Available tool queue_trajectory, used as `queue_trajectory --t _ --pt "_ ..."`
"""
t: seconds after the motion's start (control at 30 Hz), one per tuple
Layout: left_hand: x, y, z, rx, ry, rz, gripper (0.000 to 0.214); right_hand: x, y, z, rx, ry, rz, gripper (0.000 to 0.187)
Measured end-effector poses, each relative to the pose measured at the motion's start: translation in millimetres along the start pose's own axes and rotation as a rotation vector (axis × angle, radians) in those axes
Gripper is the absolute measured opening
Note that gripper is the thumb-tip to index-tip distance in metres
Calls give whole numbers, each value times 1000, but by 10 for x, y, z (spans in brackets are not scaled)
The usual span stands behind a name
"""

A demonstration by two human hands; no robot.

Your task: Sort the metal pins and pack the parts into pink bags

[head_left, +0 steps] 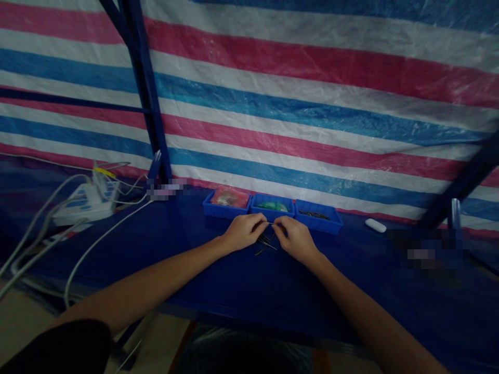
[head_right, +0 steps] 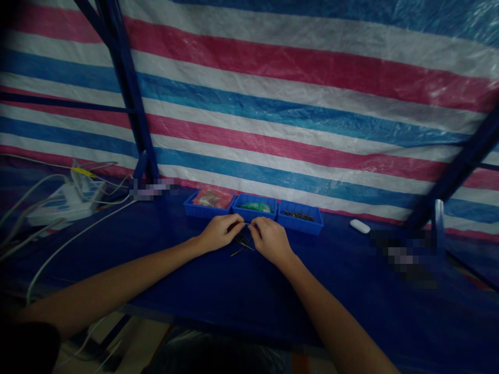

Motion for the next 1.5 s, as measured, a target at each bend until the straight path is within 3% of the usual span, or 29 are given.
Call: queue_trajectory --t 0.23,0.6,0.93,1.5 --pt "14 3 8 11 16 -17 24 -3 -6 -19 -20 -2 5 12" --pt "73 -19 -39 -23 -66 -37 15 30 -4 -36 -30 -47 -39 22" --pt "66 -7 -37 -13 -8 -44 20 8 -8 -20 -13 1 -9 10" --pt "77 -8 -33 -28 -25 -61 17 1 1 -22 -15 -17 -14 21"
Point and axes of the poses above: each hand's wrist, its own y-axis towards the middle knuckle, its own x-axis out of the palm, z = x × y, the point moved 10 cm from there along y, towards the middle knuckle, and after that the axes turned 7 degrees about x, right-handed, at the moved point
